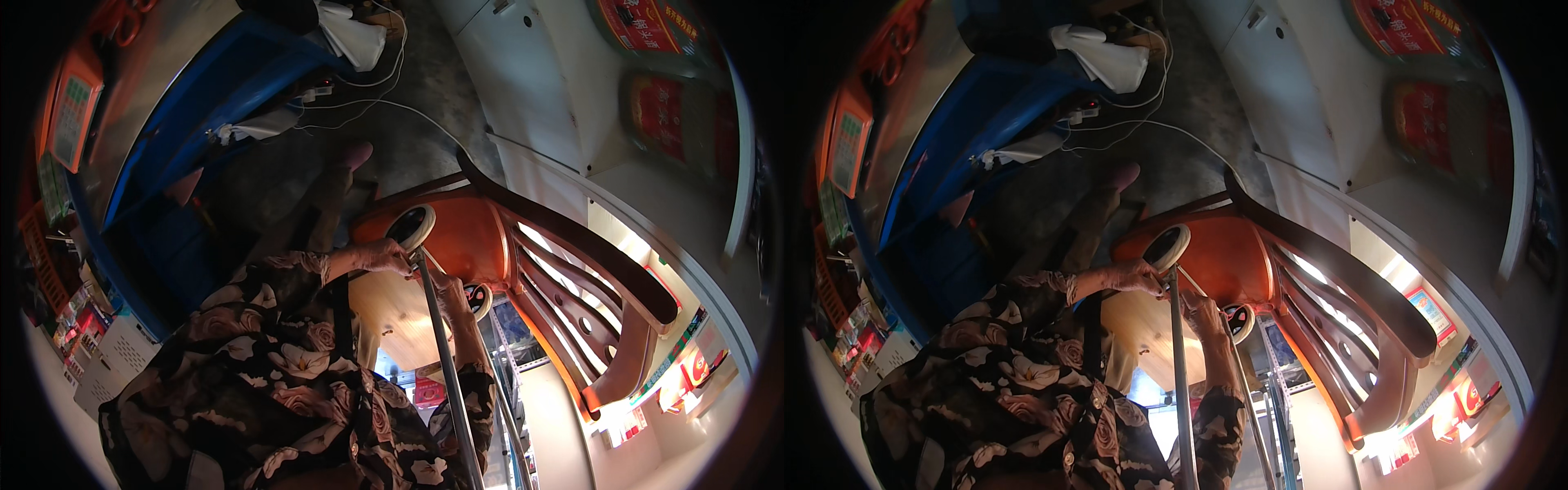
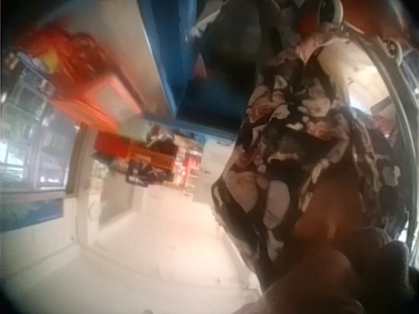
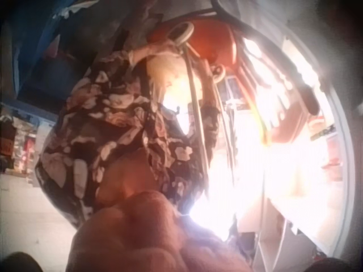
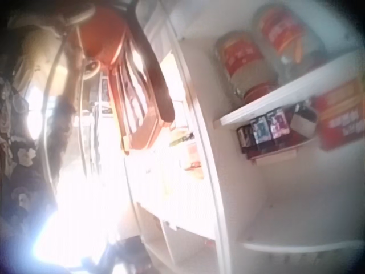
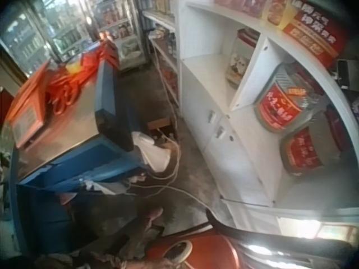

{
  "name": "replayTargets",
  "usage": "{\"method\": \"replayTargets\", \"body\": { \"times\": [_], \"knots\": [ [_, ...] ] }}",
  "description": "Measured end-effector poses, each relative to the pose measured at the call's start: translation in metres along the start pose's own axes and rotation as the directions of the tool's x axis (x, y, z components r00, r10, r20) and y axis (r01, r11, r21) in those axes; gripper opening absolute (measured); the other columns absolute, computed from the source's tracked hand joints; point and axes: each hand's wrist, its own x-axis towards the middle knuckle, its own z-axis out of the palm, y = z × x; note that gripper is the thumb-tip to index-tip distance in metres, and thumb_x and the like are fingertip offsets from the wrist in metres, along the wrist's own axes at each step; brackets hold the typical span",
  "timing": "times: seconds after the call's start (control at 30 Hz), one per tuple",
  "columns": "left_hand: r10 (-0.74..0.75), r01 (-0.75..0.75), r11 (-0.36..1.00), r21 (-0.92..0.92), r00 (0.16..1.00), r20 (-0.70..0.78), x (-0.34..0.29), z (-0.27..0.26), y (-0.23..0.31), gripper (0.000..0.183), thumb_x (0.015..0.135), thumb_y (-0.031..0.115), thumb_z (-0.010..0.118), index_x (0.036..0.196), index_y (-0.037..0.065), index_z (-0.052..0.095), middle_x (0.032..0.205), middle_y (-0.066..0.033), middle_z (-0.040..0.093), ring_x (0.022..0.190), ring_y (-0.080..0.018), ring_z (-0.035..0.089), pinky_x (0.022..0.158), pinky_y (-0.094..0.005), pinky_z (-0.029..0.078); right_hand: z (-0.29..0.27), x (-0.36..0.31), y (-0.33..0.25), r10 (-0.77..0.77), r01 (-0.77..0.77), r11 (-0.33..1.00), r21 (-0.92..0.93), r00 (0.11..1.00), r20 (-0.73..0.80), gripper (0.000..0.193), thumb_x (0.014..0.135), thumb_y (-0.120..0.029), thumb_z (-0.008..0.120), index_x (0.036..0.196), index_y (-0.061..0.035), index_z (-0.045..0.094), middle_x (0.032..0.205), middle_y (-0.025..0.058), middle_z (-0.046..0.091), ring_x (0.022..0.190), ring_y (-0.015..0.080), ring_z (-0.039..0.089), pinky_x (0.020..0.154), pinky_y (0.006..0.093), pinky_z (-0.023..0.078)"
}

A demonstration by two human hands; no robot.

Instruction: The person assembles a metal walker by attaching a wooden board to its frame using pliers. They repeatedly tighten and adjust the connections, then wipe the board with a cloth before continuing to secure the frame.

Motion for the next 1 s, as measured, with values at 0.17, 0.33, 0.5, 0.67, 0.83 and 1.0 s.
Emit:
{"method": "replayTargets", "body": {
  "times": [0.17, 0.33, 0.5, 0.67, 0.83, 1.0],
  "knots": [
    [-0.009, 0.009, 1.0, 0.002, 0.999, -0.034, 0.002, 0.0, -0.008, 0.024, 0.08, 0.018, 0.068, 0.094, -0.001, 0.068, 0.087, -0.0043, 0.069, 0.082, -0.0077, 0.059, 0.076, -0.0237, 0.045, -0.013, 0.002, 0.0, 0.092, -0.087, 0.995, -0.042, 0.989, 0.119, 0.013, 0.077, 0.0, 0.061, 0.083, -0.0046, 0.051, 0.067, 0.0187, 0.055, 0.056, 0.0359, 0.056, 0.047, 0.0402, 0.043],
    [-0.012, 0.012, 1.0, 0.001, 0.998, -0.06, 0.005, 0.001, -0.015, 0.022, 0.078, 0.021, 0.07, 0.086, 0.0, 0.07, 0.08, -0.0042, 0.069, 0.076, -0.0076, 0.06, 0.069, -0.0234, 0.046, -0.017, -0.014, -0.015, 0.194, -0.198, 0.978, 0.059, 0.978, 0.071, 0.012, 0.08, 0.0, 0.057, 0.074, -0.006, 0.049, 0.057, 0.0143, 0.052, 0.052, 0.0321, 0.056, 0.046, 0.0385, 0.04],
    [0.026, -0.026, 1.0, -0.006, 0.998, -0.059, 0.001, 0.002, -0.007, 0.022, 0.078, 0.02, 0.07, 0.086, 0.0, 0.069, 0.081, -0.0057, 0.069, 0.077, -0.0088, 0.061, 0.069, -0.0237, 0.046, -0.012, -0.02, -0.04, 0.186, -0.18, 0.982, 0.064, 0.975, -0.118, 0.012, 0.079, 0.001, 0.058, 0.075, -0.0057, 0.049, 0.059, 0.0152, 0.053, 0.052, 0.0327, 0.057, 0.045, 0.0395, 0.041],
    [0.044, -0.041, 0.997, 0.06, 0.998, -0.049, -0.001, 0.002, -0.001, 0.023, 0.078, 0.02, 0.07, 0.088, -0.001, 0.069, 0.084, -0.0068, 0.07, 0.078, -0.0094, 0.062, 0.07, -0.0242, 0.047, -0.009, -0.011, -0.044, 0.197, -0.192, 0.98, 0.046, 0.957, -0.212, 0.013, 0.077, 0.002, 0.059, 0.075, -0.0053, 0.049, 0.06, 0.016, 0.054, 0.053, 0.0334, 0.057, 0.045, 0.0406, 0.042],
    [0.029, -0.03, 1.0, -0.009, 0.999, -0.029, -0.001, 0.001, -0.001, 0.022, 0.079, 0.018, 0.07, 0.09, -0.001, 0.069, 0.086, -0.0075, 0.07, 0.081, -0.0099, 0.063, 0.074, -0.0237, 0.047, -0.008, 0.001, -0.022, 0.203, -0.209, 0.978, -0.005, 0.958, -0.204, 0.01, 0.079, -0.004, 0.061, 0.075, -0.0052, 0.052, 0.06, 0.0159, 0.056, 0.056, 0.0334, 0.059, 0.047, 0.0394, 0.044],
    [0.044, -0.044, 0.999, -0.012, 0.998, -0.043, -0.001, 0.001, -0.002, 0.022, 0.079, 0.019, 0.07, 0.09, -0.001, 0.069, 0.086, -0.0072, 0.07, 0.082, -0.0096, 0.063, 0.075, -0.0236, 0.047, -0.006, 0.004, -0.015, 0.396, -0.381, 0.916, 0.123, 0.909, -0.128, 0.009, 0.084, -0.009, 0.059, 0.077, -0.0049, 0.062, 0.062, 0.0174, 0.057, 0.056, 0.0267, 0.061, 0.05, 0.0339, 0.044]
  ]
}}
